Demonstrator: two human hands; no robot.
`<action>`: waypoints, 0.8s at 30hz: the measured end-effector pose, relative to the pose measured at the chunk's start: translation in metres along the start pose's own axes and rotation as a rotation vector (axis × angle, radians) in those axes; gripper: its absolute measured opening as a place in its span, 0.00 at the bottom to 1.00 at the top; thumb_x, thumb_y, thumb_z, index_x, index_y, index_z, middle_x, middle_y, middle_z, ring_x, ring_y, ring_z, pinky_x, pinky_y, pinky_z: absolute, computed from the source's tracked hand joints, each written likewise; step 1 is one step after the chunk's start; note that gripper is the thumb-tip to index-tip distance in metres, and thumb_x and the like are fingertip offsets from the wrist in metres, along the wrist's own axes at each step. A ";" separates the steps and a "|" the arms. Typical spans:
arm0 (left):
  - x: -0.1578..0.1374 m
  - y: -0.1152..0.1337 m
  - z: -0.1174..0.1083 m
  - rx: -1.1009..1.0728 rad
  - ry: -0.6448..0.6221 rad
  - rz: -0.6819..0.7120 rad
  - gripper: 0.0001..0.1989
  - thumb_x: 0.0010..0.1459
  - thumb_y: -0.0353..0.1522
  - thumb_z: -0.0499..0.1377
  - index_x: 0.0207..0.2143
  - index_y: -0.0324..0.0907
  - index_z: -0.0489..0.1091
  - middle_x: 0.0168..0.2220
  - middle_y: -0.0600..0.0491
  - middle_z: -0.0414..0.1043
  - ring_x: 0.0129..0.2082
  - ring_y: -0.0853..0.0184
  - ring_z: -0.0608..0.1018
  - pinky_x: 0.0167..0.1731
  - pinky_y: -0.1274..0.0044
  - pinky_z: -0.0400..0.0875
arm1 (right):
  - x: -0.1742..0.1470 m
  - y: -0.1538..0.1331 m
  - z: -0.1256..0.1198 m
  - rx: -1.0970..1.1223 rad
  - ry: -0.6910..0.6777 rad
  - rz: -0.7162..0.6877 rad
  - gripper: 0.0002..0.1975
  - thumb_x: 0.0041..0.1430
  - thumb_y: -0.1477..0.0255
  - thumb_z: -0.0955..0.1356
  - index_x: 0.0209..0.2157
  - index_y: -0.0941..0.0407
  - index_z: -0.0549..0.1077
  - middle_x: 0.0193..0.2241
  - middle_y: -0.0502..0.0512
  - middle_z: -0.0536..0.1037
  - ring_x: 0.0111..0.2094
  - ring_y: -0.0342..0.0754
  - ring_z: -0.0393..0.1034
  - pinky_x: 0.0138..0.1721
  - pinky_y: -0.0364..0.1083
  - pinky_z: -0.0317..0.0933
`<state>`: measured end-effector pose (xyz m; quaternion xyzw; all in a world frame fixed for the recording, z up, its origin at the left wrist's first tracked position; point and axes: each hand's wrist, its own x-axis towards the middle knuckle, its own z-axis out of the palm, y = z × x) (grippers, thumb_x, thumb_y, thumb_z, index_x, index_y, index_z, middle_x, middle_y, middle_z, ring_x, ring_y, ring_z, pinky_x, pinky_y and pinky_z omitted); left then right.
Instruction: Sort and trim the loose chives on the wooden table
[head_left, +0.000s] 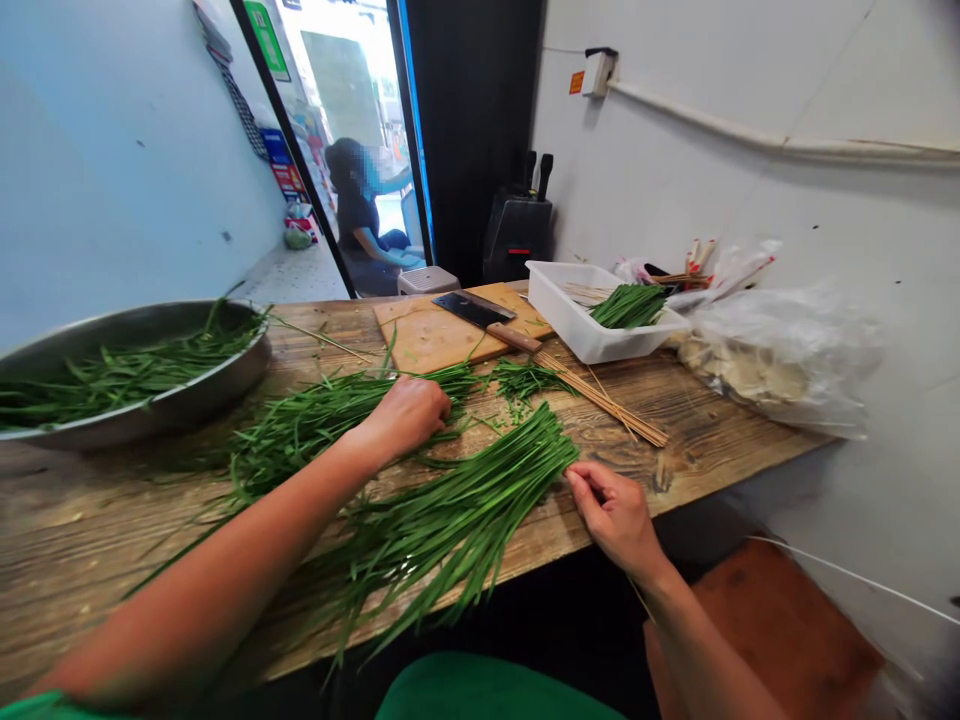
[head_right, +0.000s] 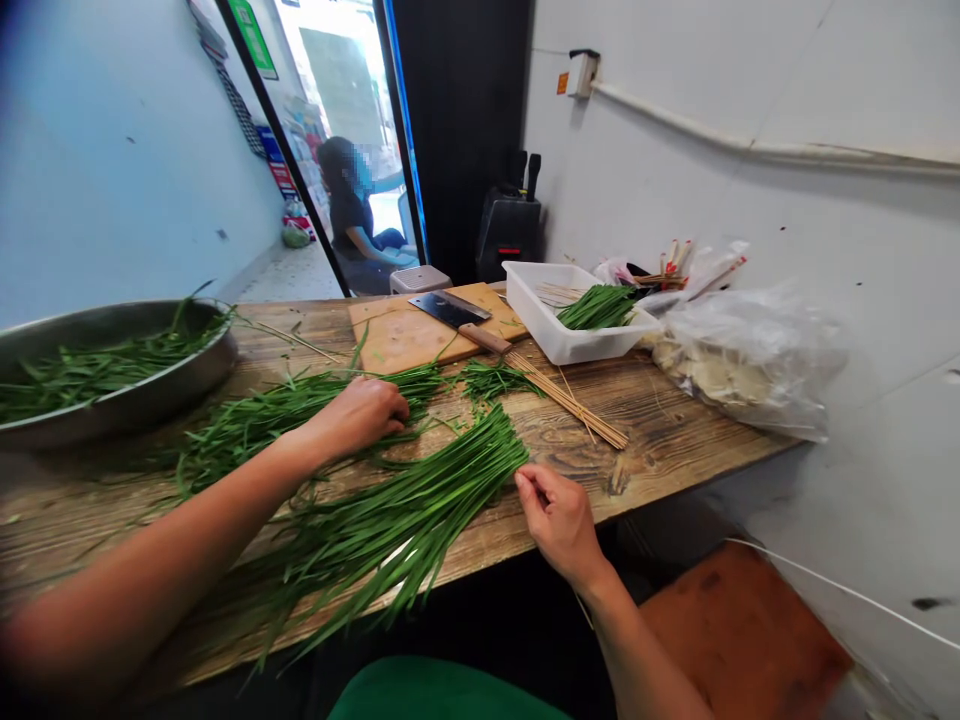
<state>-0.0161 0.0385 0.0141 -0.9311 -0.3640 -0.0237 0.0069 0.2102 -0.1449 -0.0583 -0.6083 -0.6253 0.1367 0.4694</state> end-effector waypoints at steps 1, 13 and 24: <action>-0.002 -0.002 -0.001 0.000 -0.016 0.019 0.07 0.44 0.30 0.57 0.26 0.43 0.75 0.27 0.50 0.75 0.31 0.64 0.73 0.34 0.77 0.60 | 0.000 0.000 0.000 0.000 -0.003 0.004 0.10 0.58 0.69 0.61 0.31 0.57 0.71 0.23 0.51 0.74 0.23 0.43 0.67 0.25 0.40 0.59; -0.019 0.003 -0.009 0.030 -0.041 -0.029 0.07 0.46 0.31 0.56 0.24 0.42 0.74 0.28 0.50 0.74 0.31 0.65 0.73 0.33 0.77 0.60 | 0.001 -0.001 -0.002 0.009 -0.005 -0.007 0.11 0.58 0.68 0.61 0.31 0.57 0.71 0.23 0.51 0.74 0.23 0.43 0.67 0.25 0.40 0.59; 0.021 0.034 0.001 -0.739 0.115 -0.137 0.12 0.48 0.38 0.54 0.30 0.40 0.72 0.22 0.55 0.72 0.20 0.72 0.70 0.22 0.81 0.61 | 0.003 -0.003 -0.002 0.006 0.000 -0.008 0.10 0.58 0.69 0.60 0.30 0.57 0.71 0.24 0.52 0.74 0.25 0.43 0.68 0.27 0.40 0.60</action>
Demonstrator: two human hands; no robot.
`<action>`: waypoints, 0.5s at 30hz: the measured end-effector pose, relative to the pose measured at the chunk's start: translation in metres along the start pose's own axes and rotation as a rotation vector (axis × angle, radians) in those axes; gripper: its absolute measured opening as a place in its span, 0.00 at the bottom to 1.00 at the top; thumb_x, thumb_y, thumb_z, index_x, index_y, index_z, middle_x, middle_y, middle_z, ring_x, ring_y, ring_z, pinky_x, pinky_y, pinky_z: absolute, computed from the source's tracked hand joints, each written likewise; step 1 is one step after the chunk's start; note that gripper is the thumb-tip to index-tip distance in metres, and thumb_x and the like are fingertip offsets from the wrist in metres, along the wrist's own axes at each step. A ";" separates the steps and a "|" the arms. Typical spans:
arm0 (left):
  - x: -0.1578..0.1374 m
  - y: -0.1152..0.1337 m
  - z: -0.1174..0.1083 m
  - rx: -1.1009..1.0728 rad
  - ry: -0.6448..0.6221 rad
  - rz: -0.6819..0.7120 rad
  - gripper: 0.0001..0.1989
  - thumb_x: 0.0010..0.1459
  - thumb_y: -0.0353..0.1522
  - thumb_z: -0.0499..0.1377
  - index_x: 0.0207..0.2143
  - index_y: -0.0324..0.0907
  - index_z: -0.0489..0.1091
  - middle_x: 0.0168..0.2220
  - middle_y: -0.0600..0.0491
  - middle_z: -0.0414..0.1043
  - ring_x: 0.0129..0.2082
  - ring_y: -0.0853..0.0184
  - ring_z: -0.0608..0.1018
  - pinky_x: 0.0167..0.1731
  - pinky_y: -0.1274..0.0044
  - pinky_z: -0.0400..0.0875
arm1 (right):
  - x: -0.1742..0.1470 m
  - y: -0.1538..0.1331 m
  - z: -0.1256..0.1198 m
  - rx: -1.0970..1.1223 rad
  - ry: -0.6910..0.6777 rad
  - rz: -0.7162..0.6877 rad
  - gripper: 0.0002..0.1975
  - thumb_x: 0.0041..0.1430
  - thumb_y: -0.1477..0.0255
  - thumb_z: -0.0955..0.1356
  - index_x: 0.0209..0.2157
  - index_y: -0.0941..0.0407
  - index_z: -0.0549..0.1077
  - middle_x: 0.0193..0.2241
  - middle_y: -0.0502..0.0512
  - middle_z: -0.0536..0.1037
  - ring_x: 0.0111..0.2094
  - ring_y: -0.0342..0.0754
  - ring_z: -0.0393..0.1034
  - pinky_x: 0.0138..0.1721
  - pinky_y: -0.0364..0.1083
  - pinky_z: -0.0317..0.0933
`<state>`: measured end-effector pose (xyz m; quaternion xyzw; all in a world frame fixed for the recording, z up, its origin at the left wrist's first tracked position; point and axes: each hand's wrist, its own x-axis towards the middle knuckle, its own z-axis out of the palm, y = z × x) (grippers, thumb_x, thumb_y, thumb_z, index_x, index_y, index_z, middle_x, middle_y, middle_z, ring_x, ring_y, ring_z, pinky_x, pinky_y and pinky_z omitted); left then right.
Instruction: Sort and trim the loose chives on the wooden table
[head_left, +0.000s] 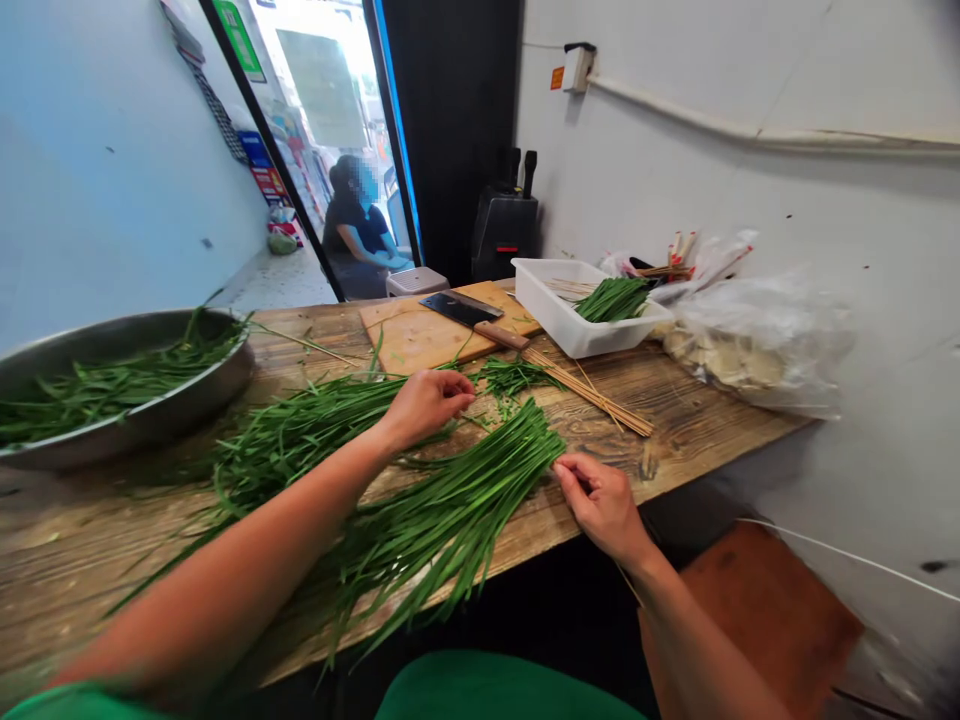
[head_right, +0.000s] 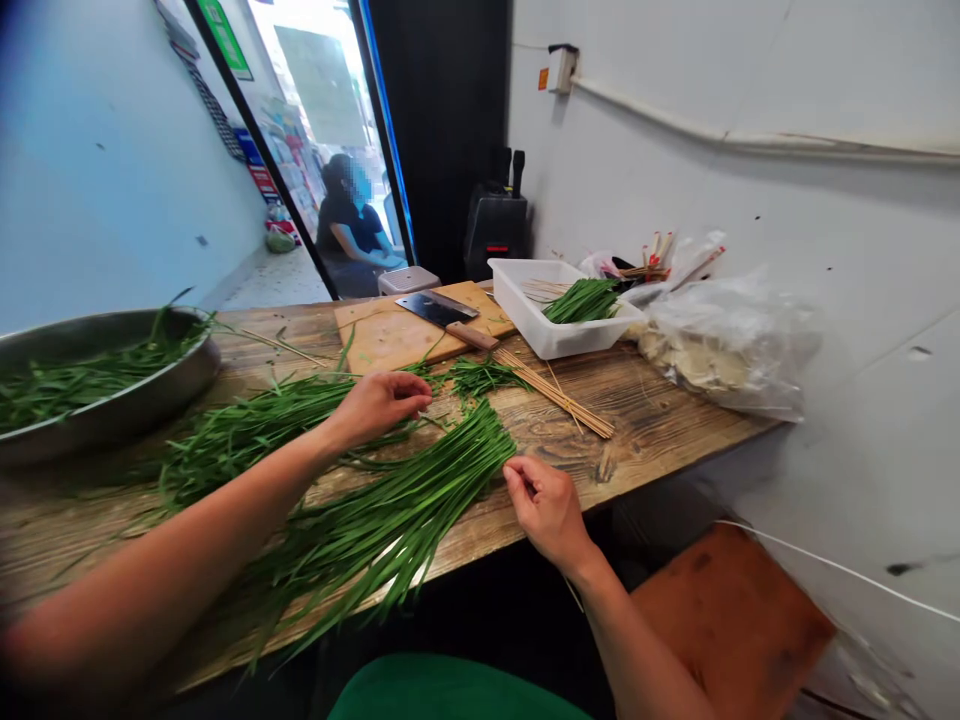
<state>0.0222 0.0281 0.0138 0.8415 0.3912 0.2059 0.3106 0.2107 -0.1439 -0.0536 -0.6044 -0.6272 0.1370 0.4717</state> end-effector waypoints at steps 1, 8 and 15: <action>0.005 0.002 0.007 -0.065 0.013 -0.006 0.13 0.48 0.38 0.54 0.31 0.39 0.72 0.22 0.55 0.72 0.19 0.73 0.70 0.21 0.81 0.61 | 0.000 0.000 0.000 -0.004 -0.002 -0.003 0.10 0.58 0.69 0.60 0.30 0.57 0.71 0.24 0.52 0.74 0.25 0.43 0.68 0.27 0.40 0.60; 0.017 0.013 0.036 -0.192 0.030 -0.017 0.16 0.46 0.36 0.56 0.37 0.38 0.73 0.23 0.54 0.73 0.21 0.72 0.70 0.23 0.80 0.64 | 0.003 -0.001 -0.002 -0.025 -0.001 -0.012 0.11 0.58 0.70 0.59 0.29 0.57 0.70 0.22 0.51 0.72 0.24 0.42 0.66 0.26 0.40 0.58; 0.014 0.019 0.041 -0.315 0.073 -0.087 0.12 0.45 0.36 0.58 0.29 0.36 0.72 0.22 0.53 0.74 0.23 0.70 0.74 0.28 0.79 0.67 | 0.003 0.000 -0.002 -0.025 -0.015 0.009 0.09 0.58 0.72 0.60 0.30 0.58 0.70 0.22 0.50 0.71 0.23 0.41 0.65 0.27 0.39 0.56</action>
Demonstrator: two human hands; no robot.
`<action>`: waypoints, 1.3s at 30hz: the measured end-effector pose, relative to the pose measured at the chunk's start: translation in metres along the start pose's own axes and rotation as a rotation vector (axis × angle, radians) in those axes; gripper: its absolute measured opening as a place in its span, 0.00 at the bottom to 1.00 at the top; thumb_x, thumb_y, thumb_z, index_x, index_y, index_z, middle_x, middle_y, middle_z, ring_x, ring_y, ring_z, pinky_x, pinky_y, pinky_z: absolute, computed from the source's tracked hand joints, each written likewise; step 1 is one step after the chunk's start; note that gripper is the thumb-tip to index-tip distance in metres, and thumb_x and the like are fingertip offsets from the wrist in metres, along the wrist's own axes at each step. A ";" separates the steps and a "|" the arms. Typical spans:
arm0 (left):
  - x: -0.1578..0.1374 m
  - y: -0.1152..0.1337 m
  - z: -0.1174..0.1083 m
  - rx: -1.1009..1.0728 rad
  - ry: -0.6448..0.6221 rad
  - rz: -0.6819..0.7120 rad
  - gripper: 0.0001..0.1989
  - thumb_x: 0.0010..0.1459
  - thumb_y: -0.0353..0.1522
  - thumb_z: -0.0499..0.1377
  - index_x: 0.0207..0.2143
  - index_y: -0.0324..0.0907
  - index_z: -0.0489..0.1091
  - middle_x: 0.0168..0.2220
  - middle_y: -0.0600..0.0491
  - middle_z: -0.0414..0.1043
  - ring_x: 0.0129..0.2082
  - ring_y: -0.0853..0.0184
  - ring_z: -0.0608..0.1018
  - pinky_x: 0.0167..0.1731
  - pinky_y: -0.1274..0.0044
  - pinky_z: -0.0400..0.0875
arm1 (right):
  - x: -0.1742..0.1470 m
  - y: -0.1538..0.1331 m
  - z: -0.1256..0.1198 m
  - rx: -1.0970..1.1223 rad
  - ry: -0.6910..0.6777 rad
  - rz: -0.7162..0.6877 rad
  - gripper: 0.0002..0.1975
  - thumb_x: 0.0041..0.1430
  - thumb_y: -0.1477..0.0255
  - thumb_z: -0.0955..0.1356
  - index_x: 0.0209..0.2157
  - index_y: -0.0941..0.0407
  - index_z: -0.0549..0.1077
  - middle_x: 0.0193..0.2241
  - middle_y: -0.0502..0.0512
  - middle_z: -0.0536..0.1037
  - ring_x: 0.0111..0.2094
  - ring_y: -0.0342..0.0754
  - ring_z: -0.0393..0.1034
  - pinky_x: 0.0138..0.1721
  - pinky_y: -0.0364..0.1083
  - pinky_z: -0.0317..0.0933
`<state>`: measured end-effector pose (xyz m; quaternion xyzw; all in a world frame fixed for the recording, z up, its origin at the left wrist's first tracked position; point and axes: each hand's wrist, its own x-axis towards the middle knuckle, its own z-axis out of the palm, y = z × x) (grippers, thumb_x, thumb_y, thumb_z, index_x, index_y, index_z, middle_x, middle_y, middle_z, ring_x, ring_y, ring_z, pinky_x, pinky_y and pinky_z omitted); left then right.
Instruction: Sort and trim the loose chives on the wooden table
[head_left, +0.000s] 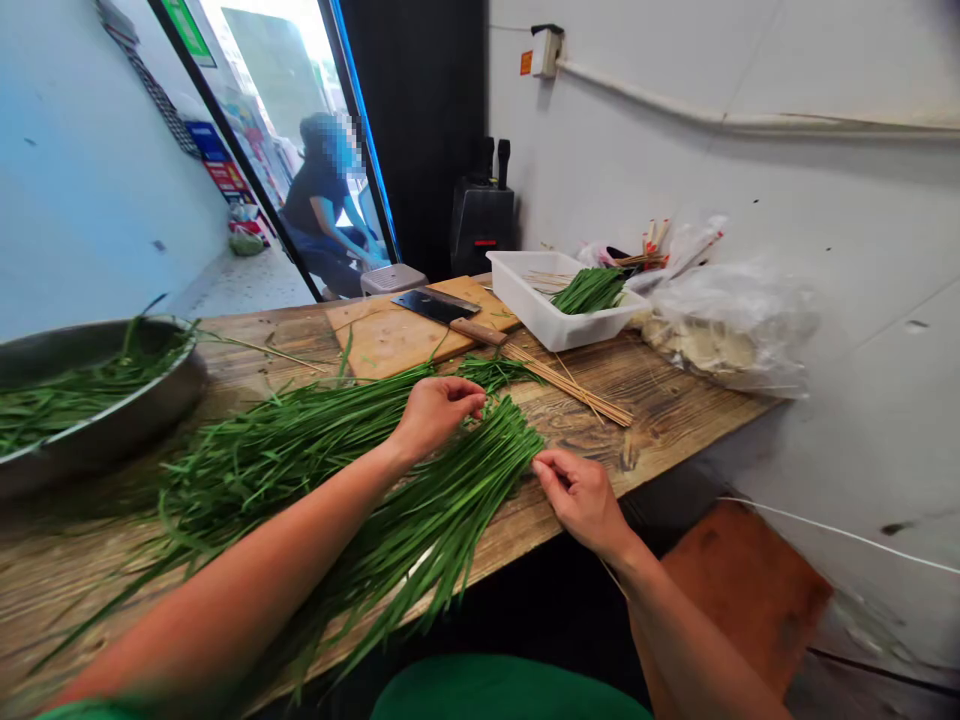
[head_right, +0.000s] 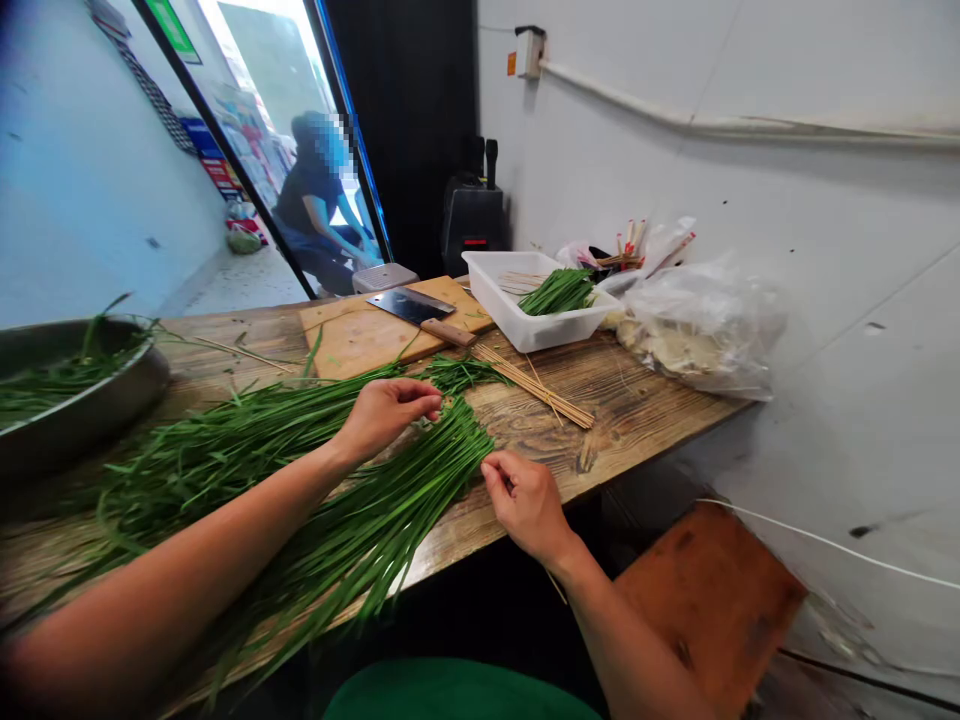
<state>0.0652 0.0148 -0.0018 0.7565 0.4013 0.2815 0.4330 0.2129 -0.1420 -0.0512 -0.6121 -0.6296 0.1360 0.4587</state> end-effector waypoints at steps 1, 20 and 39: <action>0.000 0.001 0.001 -0.015 0.007 -0.002 0.11 0.45 0.36 0.58 0.28 0.36 0.72 0.21 0.53 0.74 0.23 0.70 0.74 0.27 0.80 0.66 | 0.000 0.000 0.000 0.004 -0.003 0.003 0.09 0.58 0.72 0.60 0.30 0.58 0.70 0.22 0.50 0.72 0.24 0.42 0.65 0.27 0.39 0.56; -0.003 0.007 0.004 -0.048 -0.034 0.026 0.10 0.46 0.35 0.57 0.27 0.36 0.71 0.23 0.52 0.73 0.24 0.71 0.73 0.28 0.80 0.65 | 0.001 0.000 0.000 0.011 -0.008 -0.010 0.09 0.58 0.73 0.60 0.30 0.58 0.70 0.21 0.49 0.69 0.22 0.41 0.62 0.25 0.39 0.54; -0.013 0.019 -0.010 0.133 -0.193 0.143 0.16 0.49 0.36 0.55 0.38 0.39 0.74 0.33 0.52 0.76 0.32 0.68 0.75 0.33 0.79 0.68 | -0.001 0.002 0.002 0.007 0.015 0.015 0.10 0.59 0.71 0.59 0.30 0.58 0.69 0.22 0.50 0.70 0.24 0.41 0.64 0.26 0.40 0.54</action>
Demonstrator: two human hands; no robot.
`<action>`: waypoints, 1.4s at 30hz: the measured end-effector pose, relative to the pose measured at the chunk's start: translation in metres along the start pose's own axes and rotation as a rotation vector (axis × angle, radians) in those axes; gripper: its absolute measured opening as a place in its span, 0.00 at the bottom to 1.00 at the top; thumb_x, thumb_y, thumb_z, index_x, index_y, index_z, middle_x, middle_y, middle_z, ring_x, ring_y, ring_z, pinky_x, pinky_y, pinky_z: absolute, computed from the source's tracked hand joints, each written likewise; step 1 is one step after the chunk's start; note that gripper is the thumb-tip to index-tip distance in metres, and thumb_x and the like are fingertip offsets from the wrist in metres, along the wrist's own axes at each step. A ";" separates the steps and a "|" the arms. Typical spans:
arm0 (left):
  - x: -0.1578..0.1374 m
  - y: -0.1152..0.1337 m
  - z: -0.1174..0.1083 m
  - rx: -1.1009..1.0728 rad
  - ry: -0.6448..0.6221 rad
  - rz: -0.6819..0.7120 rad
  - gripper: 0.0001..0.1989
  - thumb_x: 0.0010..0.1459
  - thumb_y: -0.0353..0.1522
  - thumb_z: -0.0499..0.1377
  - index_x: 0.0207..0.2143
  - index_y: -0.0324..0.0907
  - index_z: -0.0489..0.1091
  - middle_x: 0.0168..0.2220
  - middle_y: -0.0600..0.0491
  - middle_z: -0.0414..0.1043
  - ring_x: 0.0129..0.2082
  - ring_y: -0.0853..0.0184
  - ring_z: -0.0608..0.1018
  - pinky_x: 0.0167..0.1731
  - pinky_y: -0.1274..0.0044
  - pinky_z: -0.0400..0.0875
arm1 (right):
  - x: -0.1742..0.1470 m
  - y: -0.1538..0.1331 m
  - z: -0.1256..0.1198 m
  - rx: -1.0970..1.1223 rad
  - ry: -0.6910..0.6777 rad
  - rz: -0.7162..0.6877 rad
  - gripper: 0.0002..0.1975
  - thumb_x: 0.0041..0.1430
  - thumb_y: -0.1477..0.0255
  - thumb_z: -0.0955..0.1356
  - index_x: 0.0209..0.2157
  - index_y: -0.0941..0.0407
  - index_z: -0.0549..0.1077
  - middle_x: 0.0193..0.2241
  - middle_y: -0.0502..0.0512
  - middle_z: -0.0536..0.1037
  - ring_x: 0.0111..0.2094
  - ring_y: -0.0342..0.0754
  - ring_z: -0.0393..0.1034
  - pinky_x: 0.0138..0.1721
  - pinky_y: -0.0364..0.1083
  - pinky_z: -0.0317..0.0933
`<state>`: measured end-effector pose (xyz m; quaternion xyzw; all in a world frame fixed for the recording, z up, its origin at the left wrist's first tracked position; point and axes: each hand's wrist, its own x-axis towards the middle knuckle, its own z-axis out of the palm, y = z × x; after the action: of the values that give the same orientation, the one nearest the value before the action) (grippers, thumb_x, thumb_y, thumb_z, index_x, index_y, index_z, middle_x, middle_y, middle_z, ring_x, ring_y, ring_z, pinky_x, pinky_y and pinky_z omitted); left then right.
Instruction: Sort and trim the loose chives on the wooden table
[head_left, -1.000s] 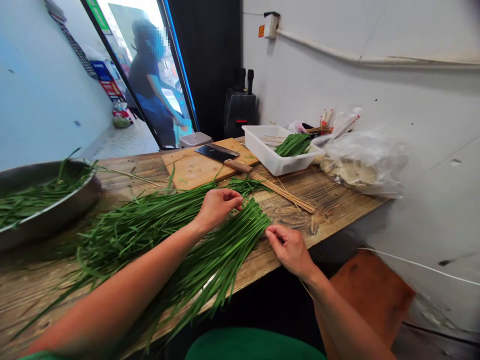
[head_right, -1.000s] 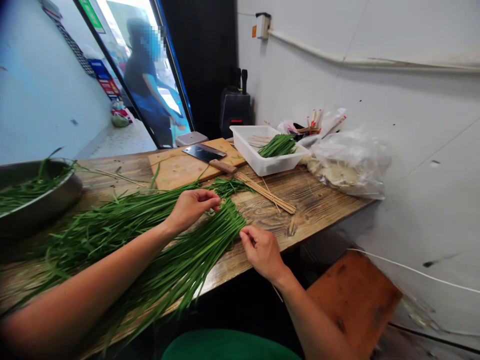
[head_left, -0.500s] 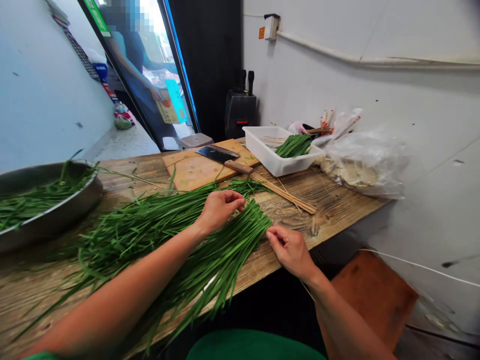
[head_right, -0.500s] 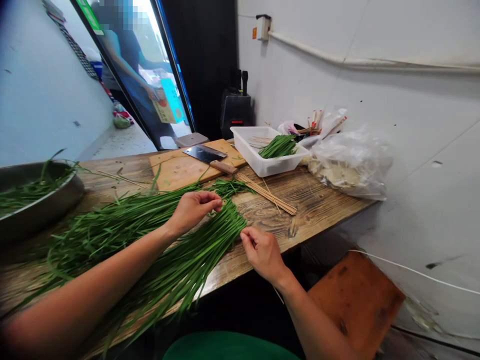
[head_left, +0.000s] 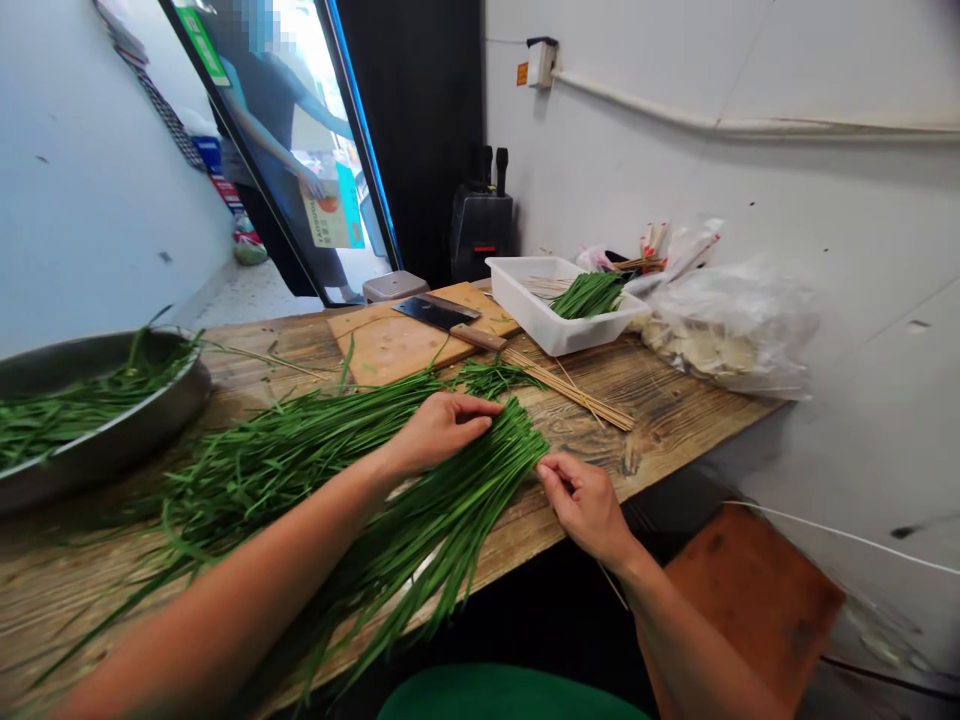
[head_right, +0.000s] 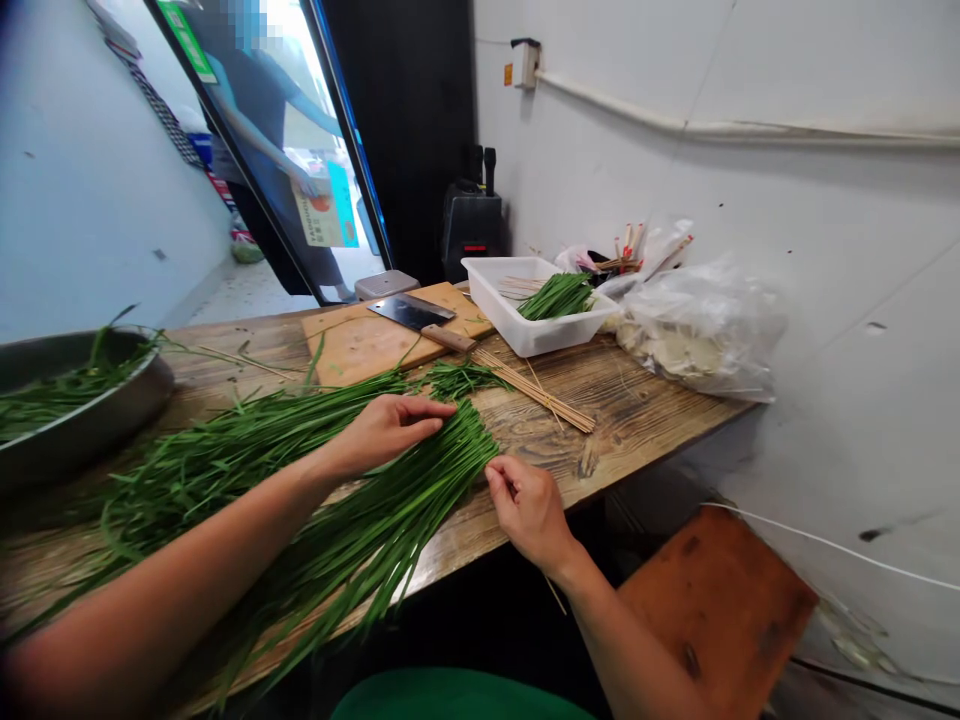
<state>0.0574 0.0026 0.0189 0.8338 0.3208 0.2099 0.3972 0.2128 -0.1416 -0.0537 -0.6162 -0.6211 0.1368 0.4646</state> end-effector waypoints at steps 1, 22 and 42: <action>0.000 0.001 -0.009 0.070 0.003 0.009 0.16 0.49 0.35 0.54 0.39 0.39 0.73 0.34 0.52 0.76 0.32 0.67 0.75 0.34 0.79 0.67 | -0.001 0.000 0.000 0.005 0.001 0.002 0.10 0.59 0.71 0.59 0.30 0.58 0.69 0.22 0.50 0.71 0.24 0.41 0.64 0.26 0.40 0.55; -0.045 -0.039 -0.065 0.683 -0.201 0.050 0.05 0.44 0.29 0.56 0.21 0.41 0.72 0.23 0.52 0.70 0.27 0.68 0.70 0.30 0.80 0.61 | -0.005 0.002 0.001 0.020 -0.007 0.005 0.09 0.59 0.70 0.61 0.32 0.58 0.70 0.25 0.52 0.74 0.26 0.43 0.68 0.28 0.40 0.59; 0.015 0.000 0.002 0.113 0.173 -0.030 0.14 0.46 0.37 0.55 0.29 0.38 0.75 0.24 0.54 0.74 0.24 0.70 0.71 0.25 0.81 0.63 | 0.001 -0.001 -0.001 0.015 -0.007 -0.024 0.10 0.59 0.70 0.59 0.30 0.58 0.70 0.22 0.50 0.71 0.23 0.41 0.64 0.25 0.39 0.56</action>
<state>0.0690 0.0127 0.0191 0.8288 0.3776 0.2566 0.3234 0.2128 -0.1415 -0.0525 -0.6048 -0.6291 0.1381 0.4684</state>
